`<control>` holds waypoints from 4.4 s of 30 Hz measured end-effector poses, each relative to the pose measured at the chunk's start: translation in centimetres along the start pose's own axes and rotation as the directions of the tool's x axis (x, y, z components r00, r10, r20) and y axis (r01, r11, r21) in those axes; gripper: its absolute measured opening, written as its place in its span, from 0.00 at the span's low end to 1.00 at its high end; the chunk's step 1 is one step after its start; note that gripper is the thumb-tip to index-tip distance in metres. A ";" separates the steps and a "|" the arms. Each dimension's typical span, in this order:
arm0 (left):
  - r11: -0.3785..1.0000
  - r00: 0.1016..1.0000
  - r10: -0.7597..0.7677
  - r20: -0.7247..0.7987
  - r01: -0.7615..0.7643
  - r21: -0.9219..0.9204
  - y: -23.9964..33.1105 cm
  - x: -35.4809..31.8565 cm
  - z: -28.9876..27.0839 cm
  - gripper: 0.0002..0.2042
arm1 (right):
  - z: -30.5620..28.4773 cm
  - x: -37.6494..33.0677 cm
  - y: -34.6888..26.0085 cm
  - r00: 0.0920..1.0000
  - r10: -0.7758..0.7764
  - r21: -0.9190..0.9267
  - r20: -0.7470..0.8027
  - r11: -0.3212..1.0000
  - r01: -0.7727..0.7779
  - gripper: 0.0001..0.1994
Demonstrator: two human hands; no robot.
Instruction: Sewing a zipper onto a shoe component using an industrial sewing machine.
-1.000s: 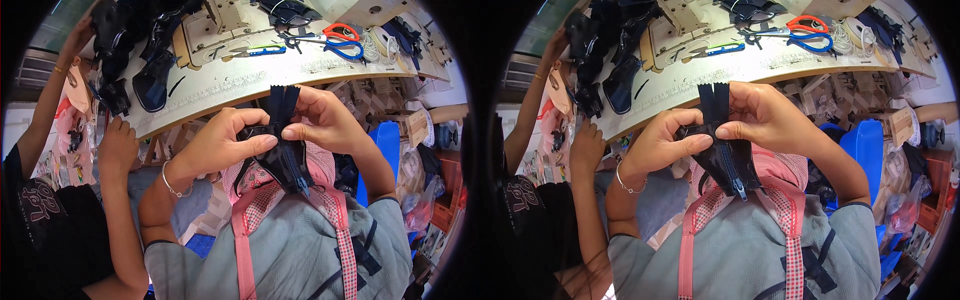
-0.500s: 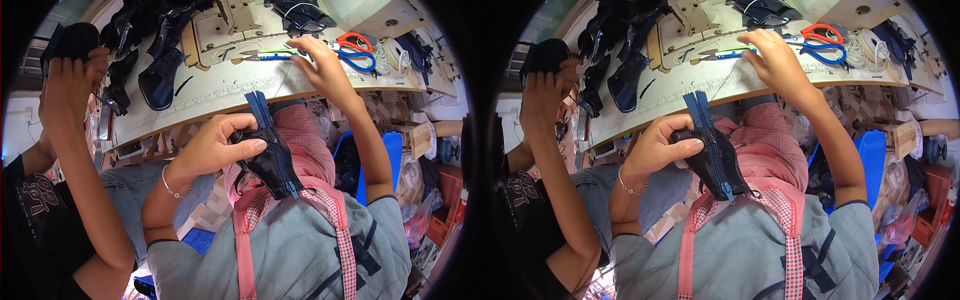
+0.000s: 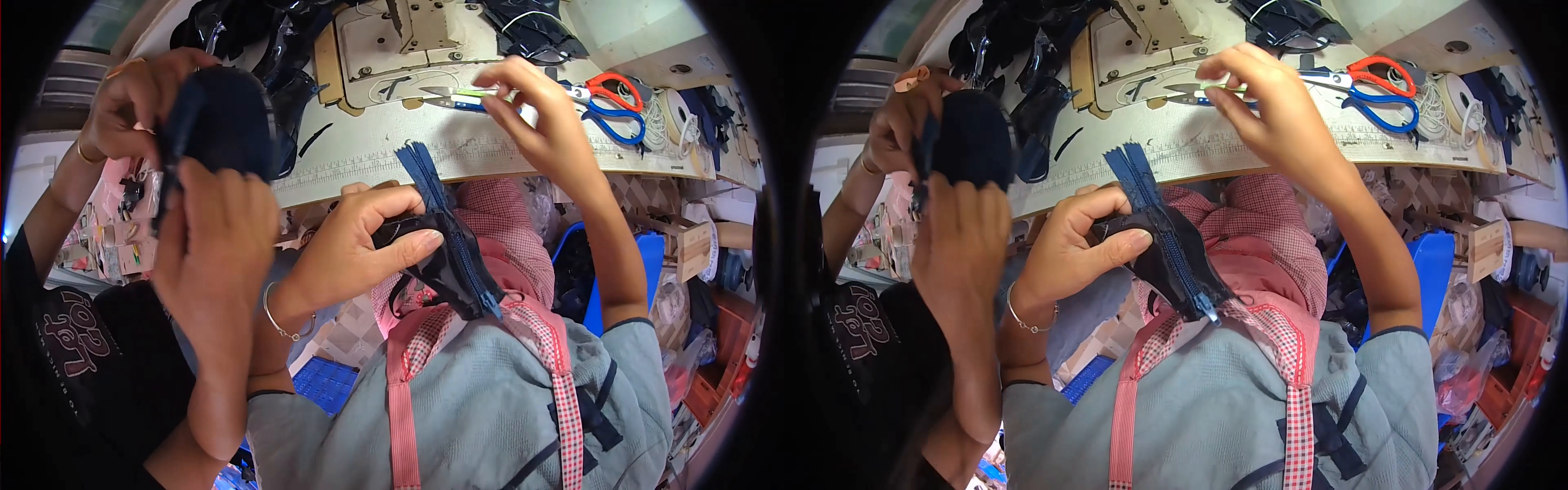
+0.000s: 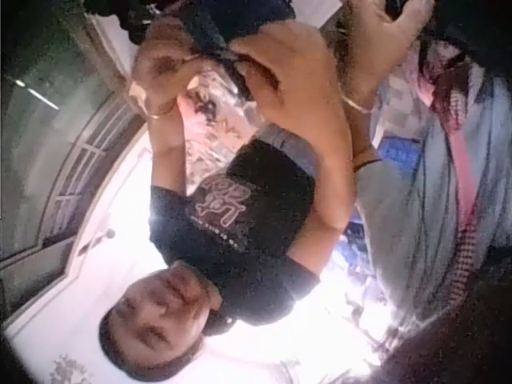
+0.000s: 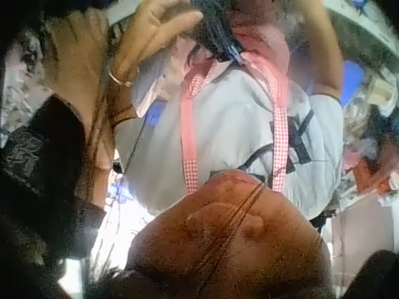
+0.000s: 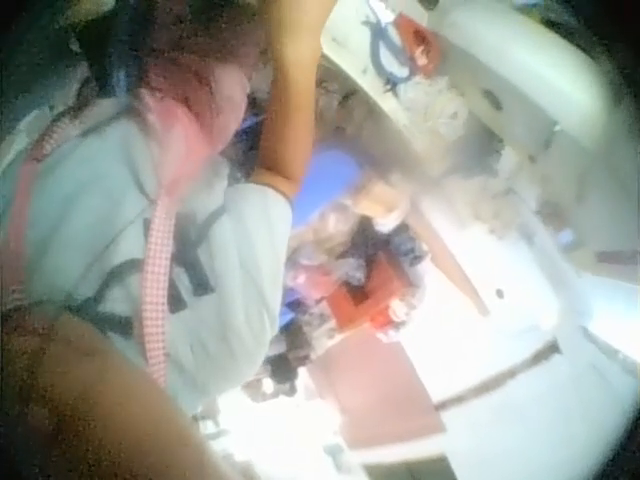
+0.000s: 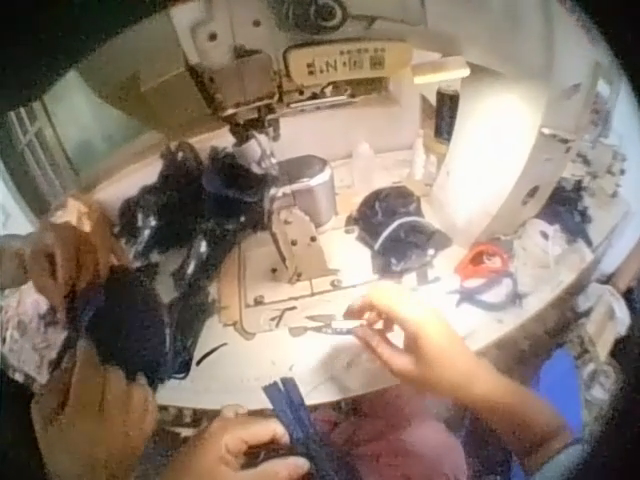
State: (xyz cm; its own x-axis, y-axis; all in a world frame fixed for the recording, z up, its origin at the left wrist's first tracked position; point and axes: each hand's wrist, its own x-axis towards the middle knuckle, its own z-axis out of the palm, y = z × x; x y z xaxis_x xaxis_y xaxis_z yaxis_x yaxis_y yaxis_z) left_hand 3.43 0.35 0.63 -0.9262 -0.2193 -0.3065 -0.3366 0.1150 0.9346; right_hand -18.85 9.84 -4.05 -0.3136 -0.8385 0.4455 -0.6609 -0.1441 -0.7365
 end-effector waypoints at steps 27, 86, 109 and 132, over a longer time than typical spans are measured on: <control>0.834 0.912 0.356 -0.203 -0.213 0.509 -3.7 1.6 3.8 0.09 | 1.2 -6.4 -4.5 0.953 -0.040 0.228 0.301 0.973 -0.031 0.14; 0.800 0.721 0.482 -0.497 -0.132 0.585 -3.7 -4.3 1.6 0.06 | 2.9 -4.6 -4.8 0.968 -0.151 -0.237 0.200 0.951 0.197 0.11; 0.920 0.782 0.391 -0.486 -0.312 0.237 -5.7 1.8 3.2 0.08 | 0.3 -5.7 -4.7 0.999 -0.008 -0.132 0.050 0.991 0.015 0.12; 0.976 0.892 0.217 -0.397 -0.201 0.081 -6.2 0.9 3.5 0.07 | -2.9 -2.1 0.7 0.982 0.016 -0.298 -0.188 0.952 -0.072 0.08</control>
State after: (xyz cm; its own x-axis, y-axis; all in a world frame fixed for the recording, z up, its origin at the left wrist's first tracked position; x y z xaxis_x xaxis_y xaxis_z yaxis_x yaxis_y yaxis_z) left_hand 4.06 2.84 -6.06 -0.8318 -0.5550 0.0009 -0.1559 0.2352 0.9594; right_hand -20.62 13.00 -3.96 -0.4464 -0.7271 0.5216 -0.8097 0.0801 -0.5813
